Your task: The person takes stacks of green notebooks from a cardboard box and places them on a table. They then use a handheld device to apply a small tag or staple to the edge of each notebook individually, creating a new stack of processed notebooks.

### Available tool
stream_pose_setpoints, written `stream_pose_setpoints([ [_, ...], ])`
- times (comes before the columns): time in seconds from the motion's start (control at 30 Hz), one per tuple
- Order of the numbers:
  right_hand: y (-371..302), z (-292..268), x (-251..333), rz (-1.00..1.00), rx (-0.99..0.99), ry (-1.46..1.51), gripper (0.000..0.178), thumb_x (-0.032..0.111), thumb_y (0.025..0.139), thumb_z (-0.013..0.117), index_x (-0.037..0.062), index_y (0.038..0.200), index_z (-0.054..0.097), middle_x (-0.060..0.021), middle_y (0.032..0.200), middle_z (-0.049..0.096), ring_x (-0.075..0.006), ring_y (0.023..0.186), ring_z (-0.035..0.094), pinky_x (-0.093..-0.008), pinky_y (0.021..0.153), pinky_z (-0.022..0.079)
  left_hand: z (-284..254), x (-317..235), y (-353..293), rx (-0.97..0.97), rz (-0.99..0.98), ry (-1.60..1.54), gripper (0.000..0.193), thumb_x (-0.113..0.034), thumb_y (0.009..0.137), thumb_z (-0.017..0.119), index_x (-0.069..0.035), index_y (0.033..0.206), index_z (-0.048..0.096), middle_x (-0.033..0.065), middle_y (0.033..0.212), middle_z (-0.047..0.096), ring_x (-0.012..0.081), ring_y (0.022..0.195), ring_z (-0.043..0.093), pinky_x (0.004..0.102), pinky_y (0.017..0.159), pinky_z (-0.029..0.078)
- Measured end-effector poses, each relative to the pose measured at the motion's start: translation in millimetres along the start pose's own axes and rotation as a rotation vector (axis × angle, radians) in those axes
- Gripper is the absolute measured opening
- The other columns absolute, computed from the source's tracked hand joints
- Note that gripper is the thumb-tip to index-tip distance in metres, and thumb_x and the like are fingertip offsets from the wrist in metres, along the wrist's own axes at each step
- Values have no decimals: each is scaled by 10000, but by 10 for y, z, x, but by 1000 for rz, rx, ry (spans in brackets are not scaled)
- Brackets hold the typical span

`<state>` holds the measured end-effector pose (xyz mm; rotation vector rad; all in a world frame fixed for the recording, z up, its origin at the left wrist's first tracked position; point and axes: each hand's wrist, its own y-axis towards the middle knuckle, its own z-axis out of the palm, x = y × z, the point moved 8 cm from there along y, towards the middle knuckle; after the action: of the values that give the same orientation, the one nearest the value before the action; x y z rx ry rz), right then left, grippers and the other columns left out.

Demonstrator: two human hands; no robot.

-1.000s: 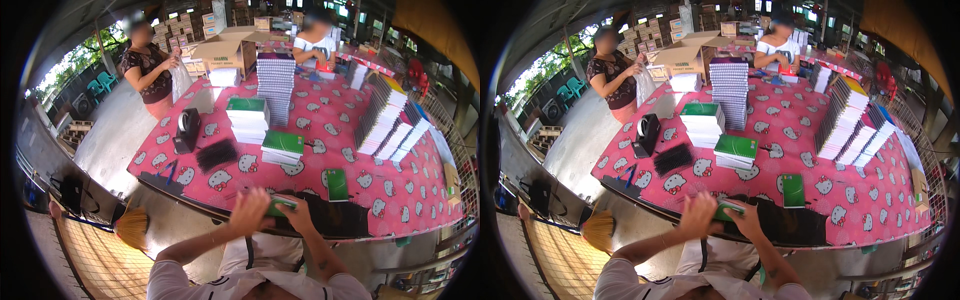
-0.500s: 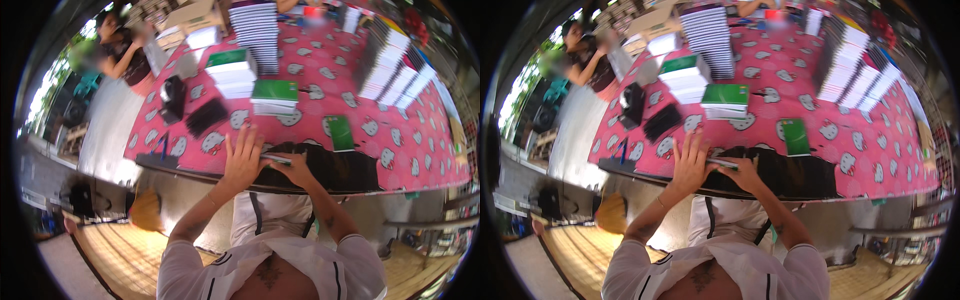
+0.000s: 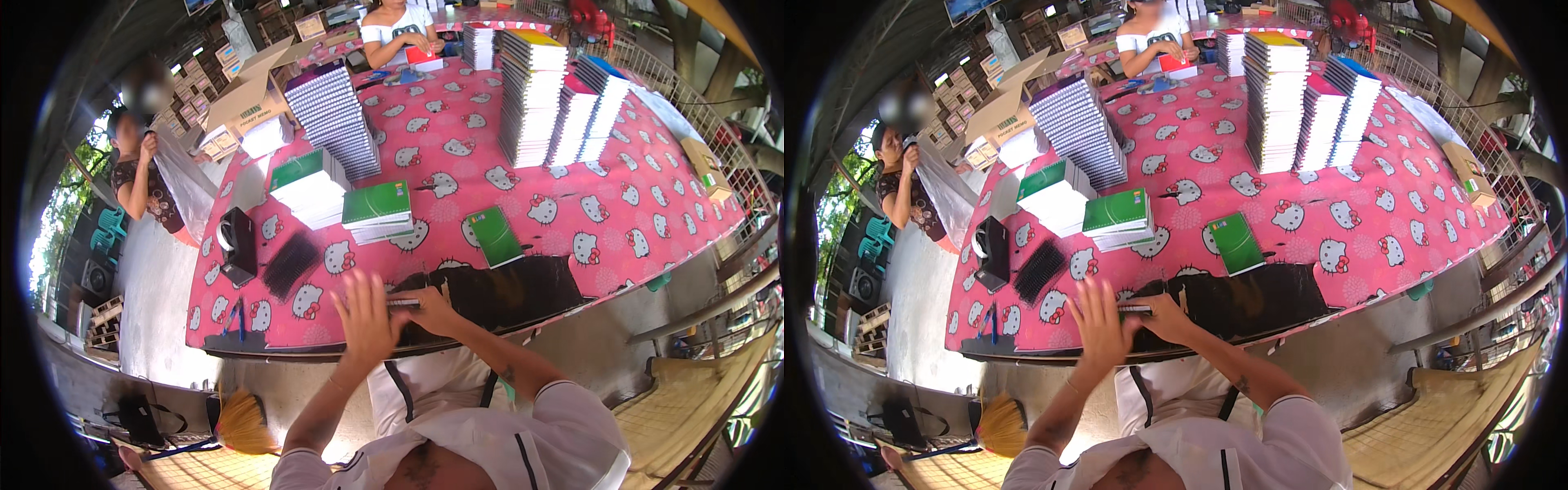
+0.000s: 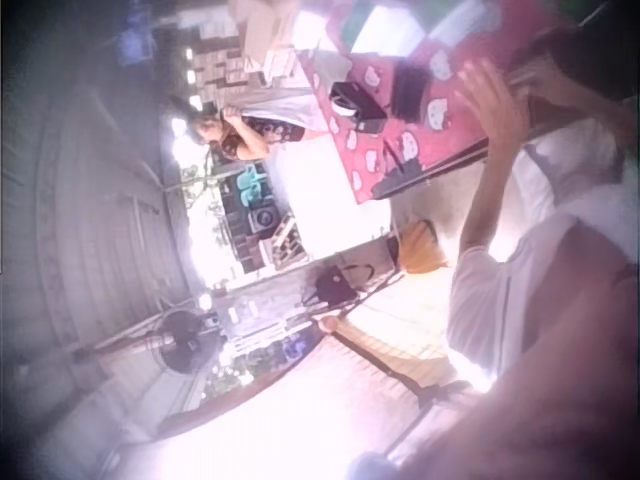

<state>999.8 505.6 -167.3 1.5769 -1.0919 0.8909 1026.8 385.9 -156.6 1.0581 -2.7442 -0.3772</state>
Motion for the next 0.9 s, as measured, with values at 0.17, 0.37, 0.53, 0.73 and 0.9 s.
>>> stream_pose_setpoints([
  [0.17,-7,48,26,-84,-32,-41,353,137,864,710,53,1206,688,-221,964,711,-311,797,699,-345,775,532,86,-60,-231,-133,-22,-178,884,-601,911,513,85,1452,372,306,1522,343,486,1450,254,719,1114,106],
  [0.37,3,22,-54,67,2,23,348,177,871,719,26,1182,688,-243,975,703,-302,874,728,-356,773,537,-79,9,-19,-139,14,-182,793,-476,951,539,43,1502,305,282,1573,262,477,1464,225,698,1137,23],
  [0.53,5,-4,-65,128,11,-22,342,223,877,731,14,1145,698,-210,956,719,-274,839,725,-338,751,533,-433,259,243,-266,-23,-284,424,-314,932,633,-84,1288,606,89,1288,612,281,1272,528,666,1160,46],
  [0.73,41,19,-2,123,16,-70,305,219,873,733,0,1083,698,-192,851,705,-272,683,664,-340,664,508,-599,348,365,-342,9,-395,152,-214,885,707,-126,1008,715,-5,934,697,189,1013,657,646,1154,140],
  [0.9,36,28,-61,105,15,-124,311,212,868,730,3,1096,692,-198,841,694,-288,676,650,-346,655,500,-506,325,381,-329,15,-419,151,-204,869,728,-125,995,700,4,953,700,208,968,667,597,1164,183],
])
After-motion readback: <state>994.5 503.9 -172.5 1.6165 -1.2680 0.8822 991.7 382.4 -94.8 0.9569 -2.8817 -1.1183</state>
